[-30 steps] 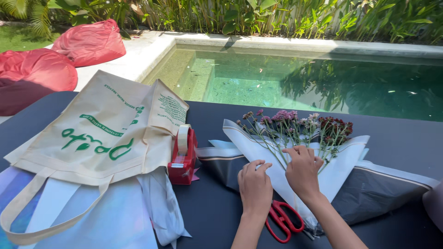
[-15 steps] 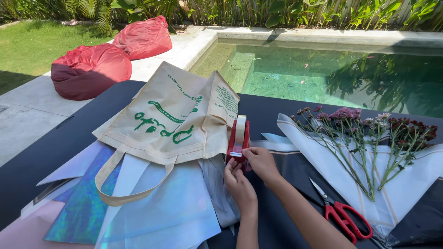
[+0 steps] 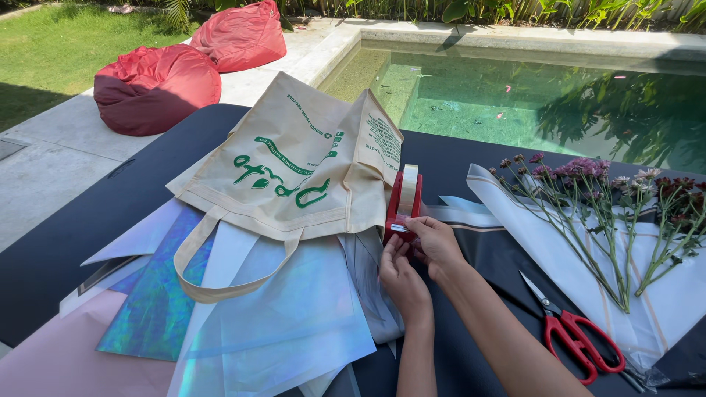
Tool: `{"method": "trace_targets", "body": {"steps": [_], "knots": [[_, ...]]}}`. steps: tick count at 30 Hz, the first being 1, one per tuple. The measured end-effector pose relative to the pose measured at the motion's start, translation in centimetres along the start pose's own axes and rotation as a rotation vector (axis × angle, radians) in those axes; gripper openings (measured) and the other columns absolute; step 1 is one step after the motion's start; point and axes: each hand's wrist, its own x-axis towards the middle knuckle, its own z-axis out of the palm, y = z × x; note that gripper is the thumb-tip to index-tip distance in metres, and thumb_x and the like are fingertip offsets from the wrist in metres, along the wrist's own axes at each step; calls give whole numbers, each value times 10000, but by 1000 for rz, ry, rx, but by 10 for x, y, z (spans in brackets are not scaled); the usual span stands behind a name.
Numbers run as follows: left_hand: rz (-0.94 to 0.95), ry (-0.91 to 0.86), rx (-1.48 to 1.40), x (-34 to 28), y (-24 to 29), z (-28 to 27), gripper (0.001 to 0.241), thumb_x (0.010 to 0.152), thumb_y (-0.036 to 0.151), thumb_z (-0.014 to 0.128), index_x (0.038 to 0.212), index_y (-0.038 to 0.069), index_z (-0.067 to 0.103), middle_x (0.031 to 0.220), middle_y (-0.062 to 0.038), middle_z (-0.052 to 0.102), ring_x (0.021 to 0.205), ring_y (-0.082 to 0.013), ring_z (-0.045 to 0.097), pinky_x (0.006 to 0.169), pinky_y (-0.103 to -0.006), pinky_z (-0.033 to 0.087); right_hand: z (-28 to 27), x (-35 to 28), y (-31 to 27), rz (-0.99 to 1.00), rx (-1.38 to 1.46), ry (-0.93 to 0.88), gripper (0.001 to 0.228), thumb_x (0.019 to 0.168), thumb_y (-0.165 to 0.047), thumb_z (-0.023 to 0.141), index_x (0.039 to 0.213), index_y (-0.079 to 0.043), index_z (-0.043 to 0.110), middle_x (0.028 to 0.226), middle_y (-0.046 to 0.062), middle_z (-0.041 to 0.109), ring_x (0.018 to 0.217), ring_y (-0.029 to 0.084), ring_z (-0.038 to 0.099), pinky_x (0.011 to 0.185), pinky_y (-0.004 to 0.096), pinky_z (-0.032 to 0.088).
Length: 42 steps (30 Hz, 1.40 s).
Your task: The person arranges flowers by hand by selecting them from a bin, trimming the stems using floral shears, wiping the stems with a cloth, and positioning them onto wrapping paper.
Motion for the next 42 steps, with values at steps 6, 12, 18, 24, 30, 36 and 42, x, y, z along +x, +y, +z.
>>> {"method": "trace_targets", "body": {"steps": [6,12,18,24,30,36,42], "knots": [[-9,12,-5,-1,1,-2,419,922,81,469,1273,66,699,1193,-97,767,1136,-198,728,990,-318,597,0,0,7,-29,58,-2,178,970,-226,699,810,-182,634,786,6,691,648,120,519,652,291,432],[25,-33,-5,-3,8,-5,414,938,95,525,1319,11,664,1227,-195,685,1209,-270,662,1036,-384,514,-1,-20,-4,-78,74,-41,153,947,-284,722,1024,-152,724,1026,101,615,927,275,549,794,358,419],[-25,10,-32,5,6,-6,335,1009,360,593,1141,106,768,1038,-66,733,958,-146,643,889,-303,530,-4,-9,26,-168,24,-23,165,951,-235,723,991,-77,749,1036,118,662,954,277,600,828,359,453],[-59,2,-116,-1,17,-7,360,971,417,655,1001,85,793,1007,-112,763,974,-192,655,904,-339,524,-3,-14,40,-293,-60,18,154,919,-215,741,942,-63,760,1128,111,644,1063,292,587,895,378,462],[-81,15,-45,9,7,-7,243,948,354,684,879,146,790,891,-66,777,869,-160,693,803,-318,553,-2,-19,53,-413,-145,60,146,886,-195,758,893,-50,770,1220,104,626,1171,308,573,962,398,471],[-35,84,53,28,-24,-7,198,927,283,669,895,113,764,870,-88,776,873,-188,705,777,-320,547,-5,-20,57,-538,-228,107,139,853,-175,775,844,-36,780,1311,97,608,1279,324,559,1029,419,479],[-52,104,145,24,-18,-6,188,925,316,666,863,153,736,884,-45,796,892,-187,745,786,-315,566,-10,-9,60,-596,-330,132,108,816,-190,780,826,-83,790,1256,51,665,1225,325,614,996,435,511]]}}
